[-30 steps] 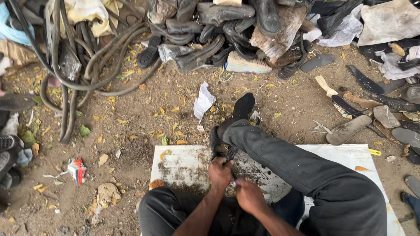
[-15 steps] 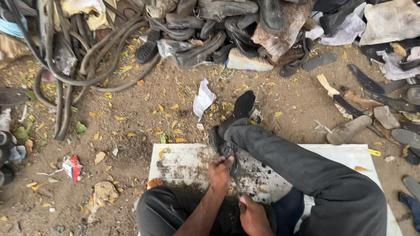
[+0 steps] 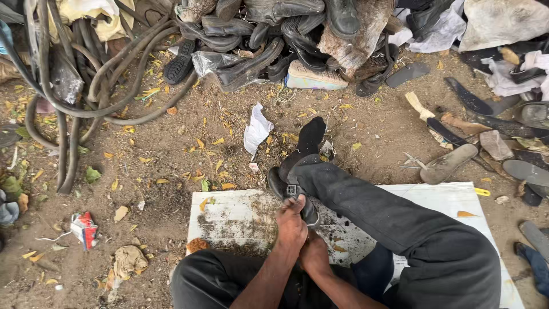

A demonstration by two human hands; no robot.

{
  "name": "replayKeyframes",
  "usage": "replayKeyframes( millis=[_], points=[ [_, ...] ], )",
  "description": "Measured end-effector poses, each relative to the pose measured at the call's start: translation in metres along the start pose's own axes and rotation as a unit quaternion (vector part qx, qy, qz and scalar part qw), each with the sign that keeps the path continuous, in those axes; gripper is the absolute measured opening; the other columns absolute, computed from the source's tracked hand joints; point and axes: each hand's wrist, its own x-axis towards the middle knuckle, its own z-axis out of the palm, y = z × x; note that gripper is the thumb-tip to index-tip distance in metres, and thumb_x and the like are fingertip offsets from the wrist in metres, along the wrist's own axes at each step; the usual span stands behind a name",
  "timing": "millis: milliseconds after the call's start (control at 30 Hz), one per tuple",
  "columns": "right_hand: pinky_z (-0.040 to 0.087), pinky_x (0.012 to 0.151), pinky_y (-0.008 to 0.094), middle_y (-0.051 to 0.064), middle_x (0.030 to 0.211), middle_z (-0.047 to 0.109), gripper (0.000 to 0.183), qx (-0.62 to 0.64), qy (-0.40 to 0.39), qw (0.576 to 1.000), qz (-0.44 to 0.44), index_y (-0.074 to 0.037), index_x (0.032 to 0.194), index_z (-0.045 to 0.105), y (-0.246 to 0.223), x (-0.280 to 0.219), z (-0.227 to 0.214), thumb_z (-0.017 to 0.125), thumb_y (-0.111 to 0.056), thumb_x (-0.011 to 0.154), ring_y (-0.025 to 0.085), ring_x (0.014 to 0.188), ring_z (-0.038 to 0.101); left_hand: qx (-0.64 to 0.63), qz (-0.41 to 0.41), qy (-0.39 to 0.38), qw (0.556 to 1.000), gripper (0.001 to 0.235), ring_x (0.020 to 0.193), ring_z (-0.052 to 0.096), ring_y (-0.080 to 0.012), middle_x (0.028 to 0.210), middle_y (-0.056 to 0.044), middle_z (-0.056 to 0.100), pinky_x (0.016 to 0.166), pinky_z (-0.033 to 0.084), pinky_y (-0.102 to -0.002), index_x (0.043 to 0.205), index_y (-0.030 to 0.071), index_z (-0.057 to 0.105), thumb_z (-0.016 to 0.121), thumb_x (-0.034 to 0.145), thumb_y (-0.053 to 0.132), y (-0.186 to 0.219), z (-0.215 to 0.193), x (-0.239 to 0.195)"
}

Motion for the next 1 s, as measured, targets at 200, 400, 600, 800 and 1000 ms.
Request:
replayKeyframes(
  millis=[200, 400, 600, 800, 1000],
  points=[
    [0.055, 0.073, 0.045, 0.021, 0.088, 0.073, 0.02, -0.016, 0.003, 1.0, -0.023, -0.004, 0.109, 0.066, 0.006, 0.024, -0.003, 0.059, -0.011, 0.092, 0.035, 0.078, 0.073, 0.619, 0.193, -0.307, 0.696, 0.019, 0.105, 0.061, -0.0276, 0.109, -0.013, 0.069, 0.1, 0.048, -0.038, 0.094, 0.005, 0.072, 0.059, 0.081, 0.002, 0.083, 0.013, -0.026],
    [0.054, 0.074, 0.045, 0.02, 0.088, 0.074, 0.019, -0.026, -0.003, 0.999, 0.026, -0.009, 0.109, 0.068, 0.01, 0.005, -0.007, 0.064, -0.016, 0.092, 0.036, 0.081, 0.073, 0.795, 0.379, -0.414, 0.227, 0.026, 0.12, 0.062, -0.0303, 0.112, -0.012, 0.072, 0.113, 0.044, -0.049, 0.102, 0.008, 0.075, 0.065, 0.078, 0.008, 0.103, 0.012, -0.015],
    [0.057, 0.074, 0.045, 0.014, 0.091, 0.076, 0.017, -0.072, 0.01, 0.997, -0.032, -0.012, 0.107, 0.072, 0.043, 0.039, -0.022, 0.061, -0.015, 0.094, 0.033, 0.082, 0.074, 0.8, 0.402, -0.374, 0.241, 0.026, 0.11, 0.064, -0.0285, 0.106, -0.013, 0.072, 0.097, 0.051, -0.045, 0.102, 0.003, 0.075, 0.066, 0.08, 0.014, 0.057, -0.011, -0.015],
    [0.058, 0.063, 0.04, 0.011, 0.089, 0.076, 0.027, -0.128, -0.046, 0.964, -0.23, -0.014, 0.119, 0.069, 0.017, 0.101, -0.041, 0.06, -0.013, 0.094, 0.023, 0.07, 0.072, 0.725, 0.345, -0.174, 0.571, 0.007, 0.085, 0.072, -0.0307, 0.092, -0.014, 0.075, 0.075, 0.058, -0.044, 0.088, 0.007, 0.076, 0.074, 0.087, 0.013, 0.046, -0.022, 0.019],
    [0.052, 0.053, 0.041, 0.01, 0.086, 0.072, 0.036, -0.22, -0.143, 0.965, 0.013, -0.023, 0.139, 0.058, -0.023, 0.103, -0.036, 0.052, -0.019, 0.104, 0.026, 0.061, 0.065, 0.659, 0.218, -0.097, 0.713, 0.01, 0.069, 0.073, -0.0221, 0.087, -0.008, 0.076, 0.061, 0.058, -0.038, 0.096, 0.01, 0.08, 0.074, 0.09, 0.016, 0.048, -0.024, 0.034]
  ],
)
